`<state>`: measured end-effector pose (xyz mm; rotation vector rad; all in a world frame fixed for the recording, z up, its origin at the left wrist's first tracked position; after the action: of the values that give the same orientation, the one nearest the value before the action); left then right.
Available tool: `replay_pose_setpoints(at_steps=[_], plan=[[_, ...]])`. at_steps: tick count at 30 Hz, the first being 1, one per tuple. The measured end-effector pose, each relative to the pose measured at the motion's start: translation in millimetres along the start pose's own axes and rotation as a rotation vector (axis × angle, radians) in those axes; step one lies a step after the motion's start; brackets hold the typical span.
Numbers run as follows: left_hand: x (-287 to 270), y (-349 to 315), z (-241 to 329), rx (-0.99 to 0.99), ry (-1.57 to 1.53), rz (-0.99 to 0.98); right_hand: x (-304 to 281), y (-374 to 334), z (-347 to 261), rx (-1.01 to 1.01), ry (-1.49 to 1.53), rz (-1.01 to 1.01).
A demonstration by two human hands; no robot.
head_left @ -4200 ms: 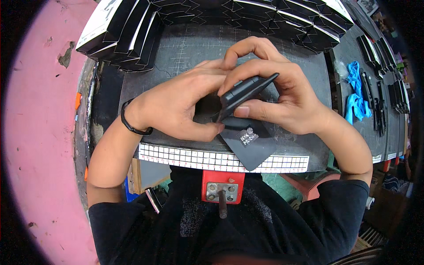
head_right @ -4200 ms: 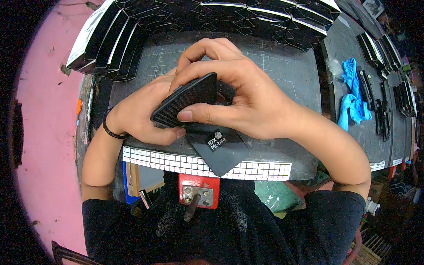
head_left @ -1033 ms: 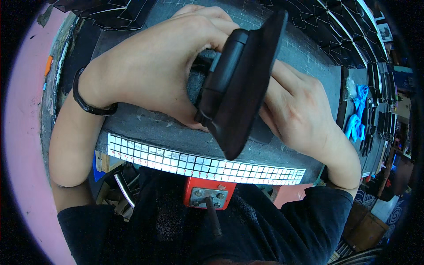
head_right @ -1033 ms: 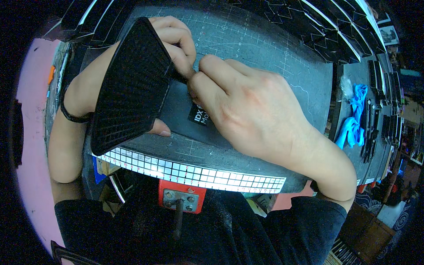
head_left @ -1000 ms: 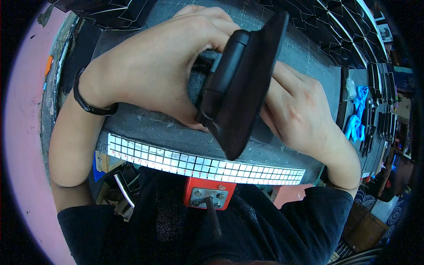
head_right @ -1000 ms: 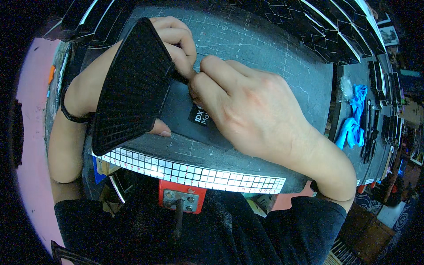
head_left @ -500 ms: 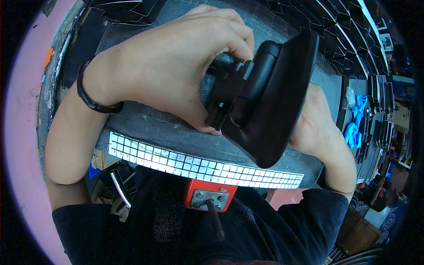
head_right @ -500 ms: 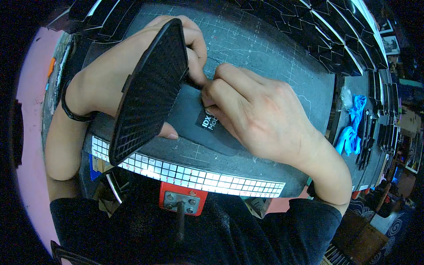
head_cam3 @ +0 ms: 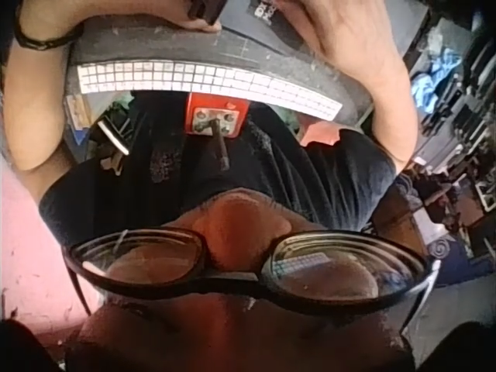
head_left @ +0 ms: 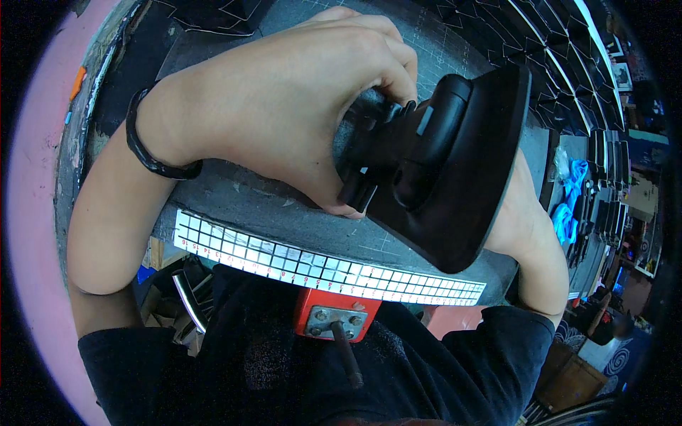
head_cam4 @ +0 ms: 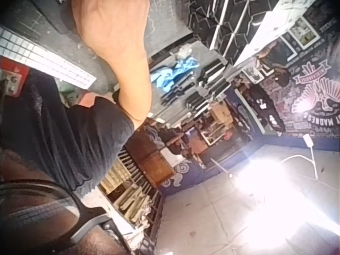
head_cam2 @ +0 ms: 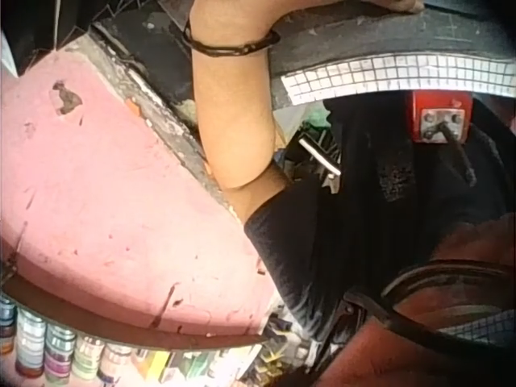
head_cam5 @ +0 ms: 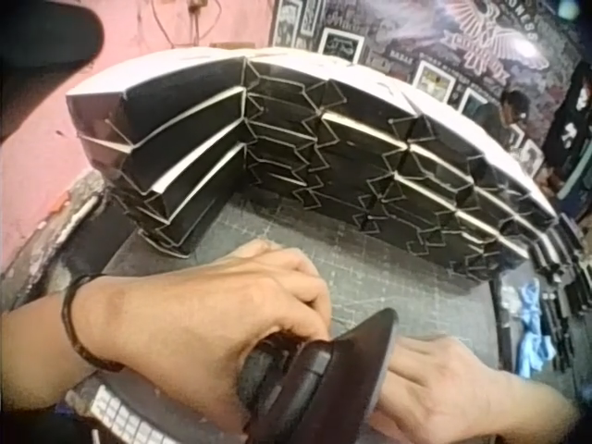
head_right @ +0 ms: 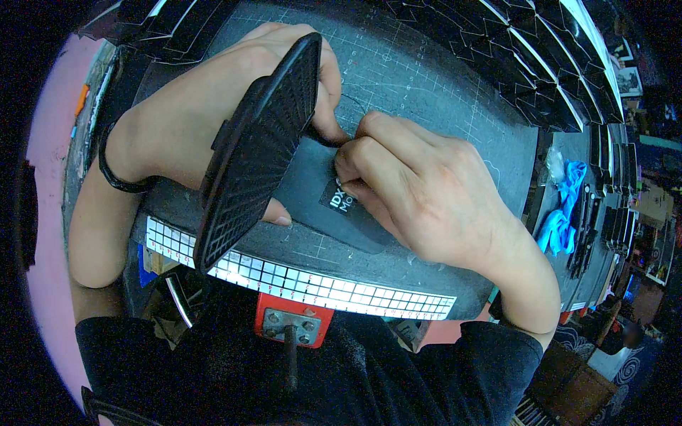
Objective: The person is assembling and cleaning car phone mounts before packing them into boxes.
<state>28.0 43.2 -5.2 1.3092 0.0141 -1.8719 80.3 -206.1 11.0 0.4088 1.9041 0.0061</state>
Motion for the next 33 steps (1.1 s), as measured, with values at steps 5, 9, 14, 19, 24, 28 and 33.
replay_pose_setpoints(at_steps=[5, 9, 14, 19, 24, 28, 33], plan=[[2, -5, -7, 0.001, 0.027, -0.003, -7, 0, 4, -0.05, 0.03, 0.064], [0, -5, -7, 0.029, -0.032, -0.01, -8, 2, 3, -0.036, 0.022, 0.108], [5, -5, -8, 0.044, -0.024, 0.032, -5, 0, 6, -0.026, 0.056, 0.113], [-22, 27, 4, -0.155, -0.072, -0.29, 4, 1, 5, -0.001, 0.046, 0.111], [19, -9, -20, 0.08, -0.16, 0.132, 5, 0, 3, -0.088, -0.037, 0.137], [18, -12, -17, 0.036, -0.148, 0.109, 5, 0, 3, -0.092, -0.059, 0.123], [2, -8, -4, 0.028, -0.008, 0.046, 1, -2, 3, -0.071, -0.053, 0.07]])
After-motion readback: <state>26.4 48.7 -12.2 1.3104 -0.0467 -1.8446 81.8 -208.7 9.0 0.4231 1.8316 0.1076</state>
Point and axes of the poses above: each hand's wrist, its own y-axis towards the middle knuckle, its own x-axis out of the palm, z = x × y, the point moved 1 cm from there along y, towards the middle knuckle, and after that the axes turned 6 degrees about x, right-handed, at the moved point
